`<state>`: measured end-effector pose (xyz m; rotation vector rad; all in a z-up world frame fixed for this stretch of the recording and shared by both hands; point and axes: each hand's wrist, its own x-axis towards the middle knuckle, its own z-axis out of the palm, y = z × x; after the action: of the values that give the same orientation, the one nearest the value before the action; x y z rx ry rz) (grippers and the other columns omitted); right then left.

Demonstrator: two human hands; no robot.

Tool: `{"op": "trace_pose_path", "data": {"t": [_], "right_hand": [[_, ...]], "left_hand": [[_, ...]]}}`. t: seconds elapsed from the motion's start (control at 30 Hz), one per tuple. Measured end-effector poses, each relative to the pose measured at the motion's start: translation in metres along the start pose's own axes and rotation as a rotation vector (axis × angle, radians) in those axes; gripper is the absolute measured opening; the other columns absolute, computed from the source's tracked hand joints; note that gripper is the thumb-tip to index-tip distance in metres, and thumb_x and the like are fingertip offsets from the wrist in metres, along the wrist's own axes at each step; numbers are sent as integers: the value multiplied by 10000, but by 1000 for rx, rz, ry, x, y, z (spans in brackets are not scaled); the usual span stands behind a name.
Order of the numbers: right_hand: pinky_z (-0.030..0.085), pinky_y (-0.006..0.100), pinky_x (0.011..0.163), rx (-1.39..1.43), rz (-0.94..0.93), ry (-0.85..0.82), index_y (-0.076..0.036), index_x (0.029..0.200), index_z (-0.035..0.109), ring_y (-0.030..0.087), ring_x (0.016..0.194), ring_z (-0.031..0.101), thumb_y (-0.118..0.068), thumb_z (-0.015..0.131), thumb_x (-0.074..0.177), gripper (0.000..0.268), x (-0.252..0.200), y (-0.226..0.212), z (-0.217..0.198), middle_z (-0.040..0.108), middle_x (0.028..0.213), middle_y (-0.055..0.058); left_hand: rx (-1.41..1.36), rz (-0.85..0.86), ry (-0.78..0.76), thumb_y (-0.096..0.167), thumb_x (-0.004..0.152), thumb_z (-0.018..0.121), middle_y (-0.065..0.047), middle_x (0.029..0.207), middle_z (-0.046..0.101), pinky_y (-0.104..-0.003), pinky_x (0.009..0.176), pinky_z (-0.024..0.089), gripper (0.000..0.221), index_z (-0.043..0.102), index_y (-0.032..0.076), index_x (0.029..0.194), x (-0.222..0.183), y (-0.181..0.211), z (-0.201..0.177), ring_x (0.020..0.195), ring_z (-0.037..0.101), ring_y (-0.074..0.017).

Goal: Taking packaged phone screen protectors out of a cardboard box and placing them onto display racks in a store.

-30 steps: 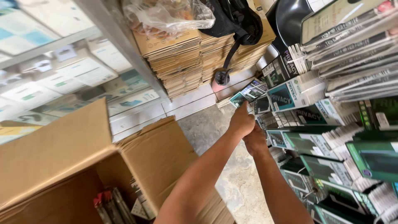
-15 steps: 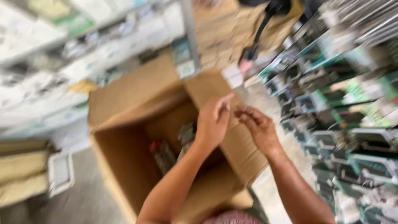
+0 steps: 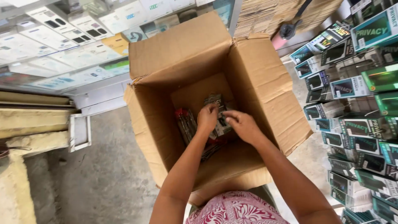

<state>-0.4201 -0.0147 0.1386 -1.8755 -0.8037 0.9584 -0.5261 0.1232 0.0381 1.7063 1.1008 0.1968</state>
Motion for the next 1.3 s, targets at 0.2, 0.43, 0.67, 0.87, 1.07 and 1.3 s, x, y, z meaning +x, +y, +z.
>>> {"op": "trace_pose_path", "data": {"t": [0.2,0.43,0.67,0.87,1.07,1.3], "right_hand": [[534,371,966,-149,61,-57,-40,1260,681,275,1139,709,-187,630,937,359,9,9,4,736,1216,156],[522,451,953,-361,42,-19,-65,1235,696,385,1111,658,-207,638,935,337,10,-5,-2,707,1199,183],[511,466,939,-359,52,-9,-68,1255,680,415,1111,636,-228,618,961,340,8,-14,-12,688,1219,197],[508,457,970,-327,31,38,-56,1251,689,418,1133,639,-223,627,955,346,12,-5,-13,691,1225,214],[503,437,1006,-279,27,102,-43,1280,677,398,1174,643,-206,616,972,354,14,15,-13,687,1257,219],[526,381,981,-33,100,114,-47,1363,642,256,1107,699,-191,575,1006,391,17,21,-15,731,1235,163]], "left_hand": [[262,-59,204,257,828,769,-260,1410,528,-527,1016,480,679,509,125,1442,22,-112,94,1280,511,-470],[306,-468,70,344,782,857,-235,1600,235,-645,960,471,1158,84,217,1635,21,-83,124,1328,410,-497],[589,-549,153,321,842,815,-209,1674,202,-623,799,548,1126,54,270,1671,34,-78,142,1239,501,-431],[439,-588,21,404,726,892,-215,1643,188,-645,952,475,1292,-5,271,1646,15,-30,84,1298,448,-470],[171,-424,-83,401,727,871,-261,1543,330,-584,1032,461,1258,37,215,1649,16,-45,52,1306,463,-489],[-1241,-419,-812,422,964,583,-253,1450,518,-584,1012,480,814,352,-9,1614,-49,22,-67,1284,552,-447]]}}
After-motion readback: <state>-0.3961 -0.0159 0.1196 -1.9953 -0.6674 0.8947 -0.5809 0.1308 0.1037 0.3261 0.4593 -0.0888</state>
